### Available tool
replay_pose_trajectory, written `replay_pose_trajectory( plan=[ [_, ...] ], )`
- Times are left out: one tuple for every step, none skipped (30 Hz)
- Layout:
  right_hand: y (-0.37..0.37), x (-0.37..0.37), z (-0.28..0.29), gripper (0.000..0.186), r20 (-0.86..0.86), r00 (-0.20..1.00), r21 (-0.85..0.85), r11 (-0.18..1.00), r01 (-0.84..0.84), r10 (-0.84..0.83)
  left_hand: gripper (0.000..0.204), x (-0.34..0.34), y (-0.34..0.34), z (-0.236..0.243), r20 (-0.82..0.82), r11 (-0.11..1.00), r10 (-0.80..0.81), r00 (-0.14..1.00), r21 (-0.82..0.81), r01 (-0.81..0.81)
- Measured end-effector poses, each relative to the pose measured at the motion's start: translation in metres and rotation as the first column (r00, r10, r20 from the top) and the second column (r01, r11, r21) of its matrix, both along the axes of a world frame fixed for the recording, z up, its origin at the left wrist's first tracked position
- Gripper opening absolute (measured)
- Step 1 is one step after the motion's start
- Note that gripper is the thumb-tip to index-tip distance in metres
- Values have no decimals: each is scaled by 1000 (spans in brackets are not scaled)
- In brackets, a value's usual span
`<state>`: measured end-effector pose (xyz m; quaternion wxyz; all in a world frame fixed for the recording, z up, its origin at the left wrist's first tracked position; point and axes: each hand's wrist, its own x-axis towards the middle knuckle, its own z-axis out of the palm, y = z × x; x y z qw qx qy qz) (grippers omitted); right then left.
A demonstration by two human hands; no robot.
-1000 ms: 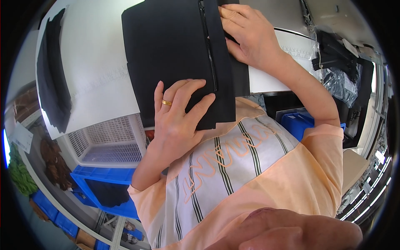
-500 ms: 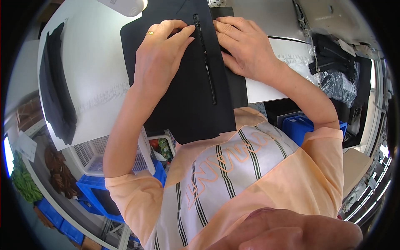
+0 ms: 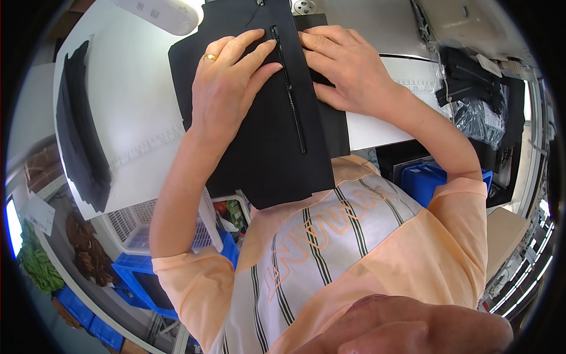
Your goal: Sewing a zipper onto a black leather component using an industrial sewing machine.
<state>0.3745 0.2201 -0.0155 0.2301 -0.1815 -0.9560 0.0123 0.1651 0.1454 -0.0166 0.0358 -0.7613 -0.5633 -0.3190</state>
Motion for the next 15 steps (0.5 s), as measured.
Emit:
replay_pose_trajectory(
  plan=[
    [1, 0, 1, 47, 12, 1000, -6, 1000, -13, 13, 28, 0, 0, 0, -13, 1000, 6, 1000, -9, -6],
    [0, 0, 2, 47, 11, 1000, -5, 1000, -12, 12, 28, 0, 0, 0, -14, 1000, 5, 1000, -7, -5],
    [-2, 1, 2, 48, 24, 1000, 2, 1000, -1, 1, 28, 0, -1, -1, -20, 1000, 4, 1000, -8, -4],
    [-3, 1, 3, 49, 38, 999, 9, 1000, 9, -9, 28, 0, 0, -1, -25, 1000, 5, 1000, -7, -5],
    [-3, 0, 3, 49, 37, 999, 12, 1000, 9, -9, 28, 1, 0, -1, -27, 1000, 7, 1000, -6, -7],
    [-2, 0, 4, 49, 40, 999, 8, 1000, 13, -14, 28, 1, 1, -1, -28, 1000, 7, 1000, -3, -7],
    [-3, -1, 4, 49, 43, 999, 3, 1000, 18, -18, 28, 1, 2, -1, -26, 1000, 8, 1000, 3, -8],
    [-3, -1, 5, 49, 43, 999, 5, 1000, 17, -18, 28, 1, 3, -2, -24, 1000, 8, 1000, 10, -8],
    [-3, -1, 5, 49, 49, 999, 2, 1000, 17, -17, 28, 1, 3, -1, -24, 1000, 9, 1000, 11, -9],
    [-2, 0, 6, 49, 55, 998, 0, 1000, 17, -17, 29, 1, 3, -1, -34, 1000, 8, 999, 7, -8],
    [-2, 0, 5, 49, 55, 998, 2, 1000, 18, -18, 29, 1, 4, -1, -43, 1000, 7, 999, 3, -7],
    [-2, 0, 4, 49, 52, 998, 4, 1000, 23, -23, 29, 1, 4, -1, -43, 1000, 6, 999, 4, -6],
    [-2, 0, 4, 49, 48, 998, 7, 1000, 28, -28, 30, 0, 4, -1, -43, 1000, -3, 999, 5, 3],
    [-2, 1, 3, 49, 48, 998, 8, 1000, 29, -29, 32, 0, 5, 0, -43, 1000, -12, 999, 6, 12],
    [-2, 1, 2, 45, 37, 999, -9, 1000, 26, -26, 32, 0, 4, 0, -42, 1000, -13, 999, 7, 13]
  ],
)
